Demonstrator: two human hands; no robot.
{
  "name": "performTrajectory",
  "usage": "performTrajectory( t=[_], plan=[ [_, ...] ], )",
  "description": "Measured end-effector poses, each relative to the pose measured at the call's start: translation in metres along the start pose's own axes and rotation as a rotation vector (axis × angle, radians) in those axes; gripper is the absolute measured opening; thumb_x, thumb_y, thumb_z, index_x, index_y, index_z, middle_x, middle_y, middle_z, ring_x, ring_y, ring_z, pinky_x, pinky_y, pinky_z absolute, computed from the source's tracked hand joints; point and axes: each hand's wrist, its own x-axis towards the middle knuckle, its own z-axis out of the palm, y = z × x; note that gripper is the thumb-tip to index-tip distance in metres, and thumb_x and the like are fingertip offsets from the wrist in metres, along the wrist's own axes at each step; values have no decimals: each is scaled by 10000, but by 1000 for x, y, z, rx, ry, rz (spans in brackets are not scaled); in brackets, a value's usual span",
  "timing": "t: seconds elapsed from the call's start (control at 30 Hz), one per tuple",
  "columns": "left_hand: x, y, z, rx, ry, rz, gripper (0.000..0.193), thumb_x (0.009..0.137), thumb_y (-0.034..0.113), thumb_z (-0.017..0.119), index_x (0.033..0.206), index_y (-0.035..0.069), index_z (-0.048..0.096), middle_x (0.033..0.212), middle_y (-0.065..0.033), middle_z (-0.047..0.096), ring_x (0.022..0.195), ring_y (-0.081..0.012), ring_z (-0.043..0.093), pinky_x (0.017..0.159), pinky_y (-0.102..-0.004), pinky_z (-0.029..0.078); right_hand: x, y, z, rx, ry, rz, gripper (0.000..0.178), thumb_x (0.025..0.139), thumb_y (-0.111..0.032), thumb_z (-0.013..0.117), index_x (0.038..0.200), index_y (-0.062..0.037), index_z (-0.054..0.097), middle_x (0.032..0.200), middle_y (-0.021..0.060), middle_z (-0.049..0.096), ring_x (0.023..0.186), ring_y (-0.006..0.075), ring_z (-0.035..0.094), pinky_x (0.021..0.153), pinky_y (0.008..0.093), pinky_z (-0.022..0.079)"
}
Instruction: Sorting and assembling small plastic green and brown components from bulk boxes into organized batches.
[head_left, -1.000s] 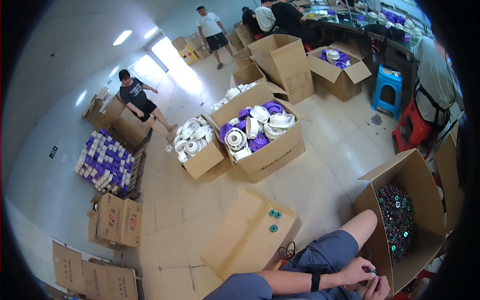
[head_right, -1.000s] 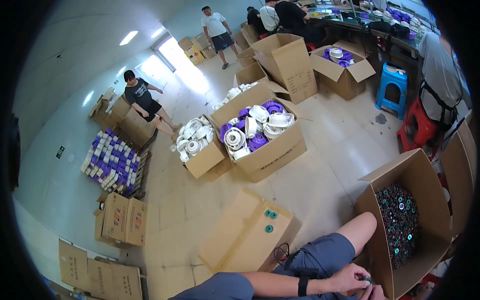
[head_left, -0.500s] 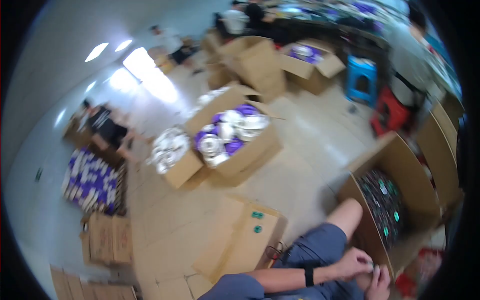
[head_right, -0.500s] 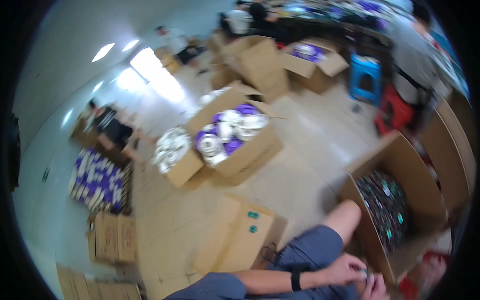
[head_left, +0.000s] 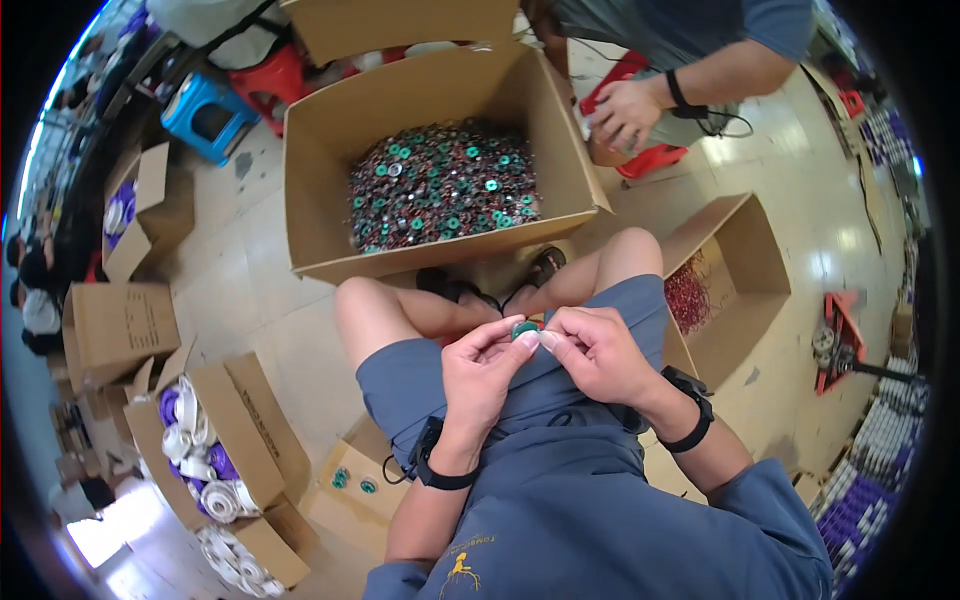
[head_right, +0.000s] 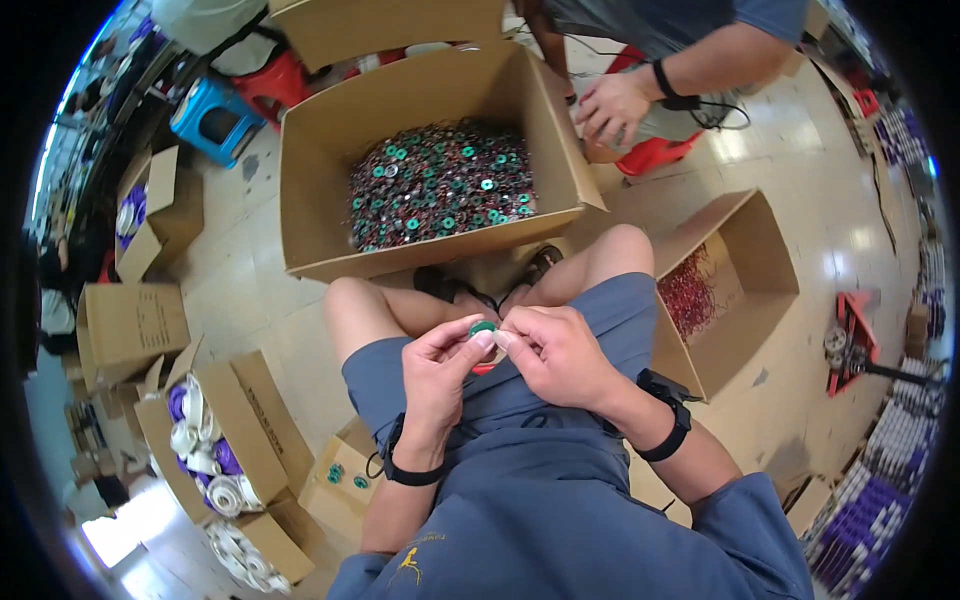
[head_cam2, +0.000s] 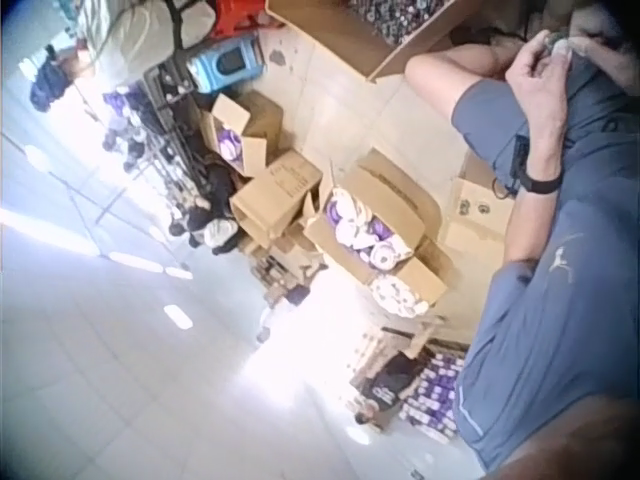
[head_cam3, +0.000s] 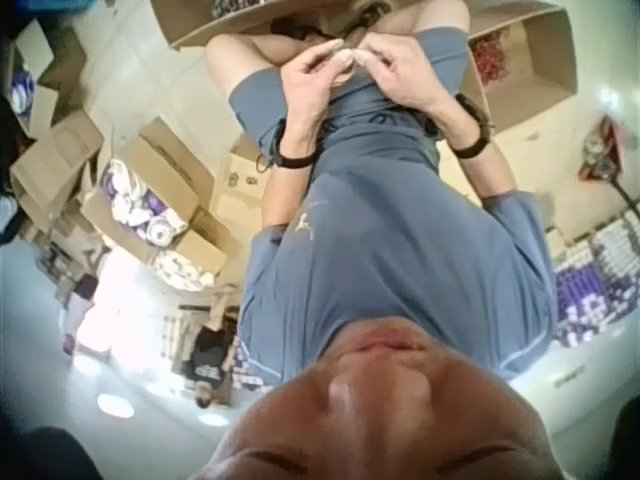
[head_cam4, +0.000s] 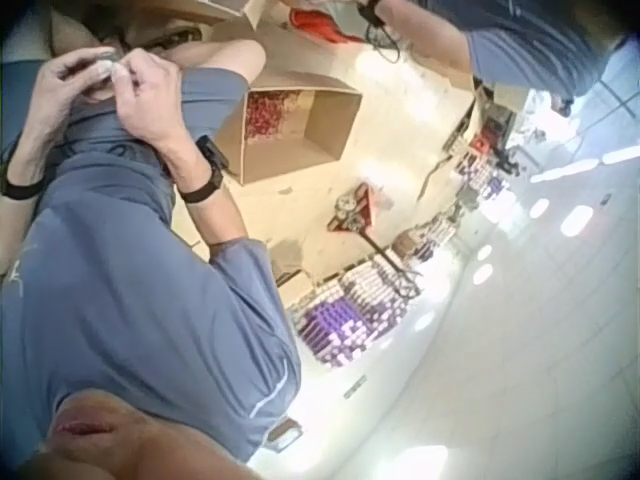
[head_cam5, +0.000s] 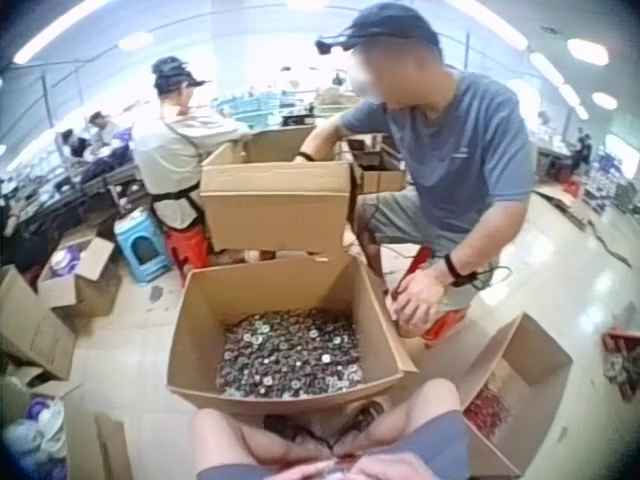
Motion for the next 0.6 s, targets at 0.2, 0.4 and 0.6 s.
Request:
performTrajectory(
  t=[0.2, 0.4, 0.6],
  plan=[
    [5, -9, 7, 64, 5, -32, 310, 834, -26, 719, 1126, -84, 637, 969, -118, 697, 829, -123, 664, 783, -241, 553, -3, 19, -4, -30, 166, -49, 127, 877, -73, 605, 782, 3, 569, 639, 125, 535, 524, 227, 526, 511, 337, 421],
    [7, -9, 10, 67, -2, -32, 279, 842, -9, 711, 1107, -70, 650, 963, -113, 700, 828, -136, 675, 775, -259, 564, -3, 18, -6, -50, 138, -27, 117, 871, -54, 604, 777, 6, 570, 621, 121, 531, 517, 220, 523, 497, 332, 413],
    [6, -7, 9, 59, 32, -5, 307, 835, -23, 719, 1125, -83, 638, 967, -116, 697, 820, -123, 664, 777, -241, 554, 0, 20, -4, -44, 149, 76, 121, 860, -50, 617, 771, 10, 561, 612, 112, 522, 508, 217, 508, 487, 328, 399]
  ],
)
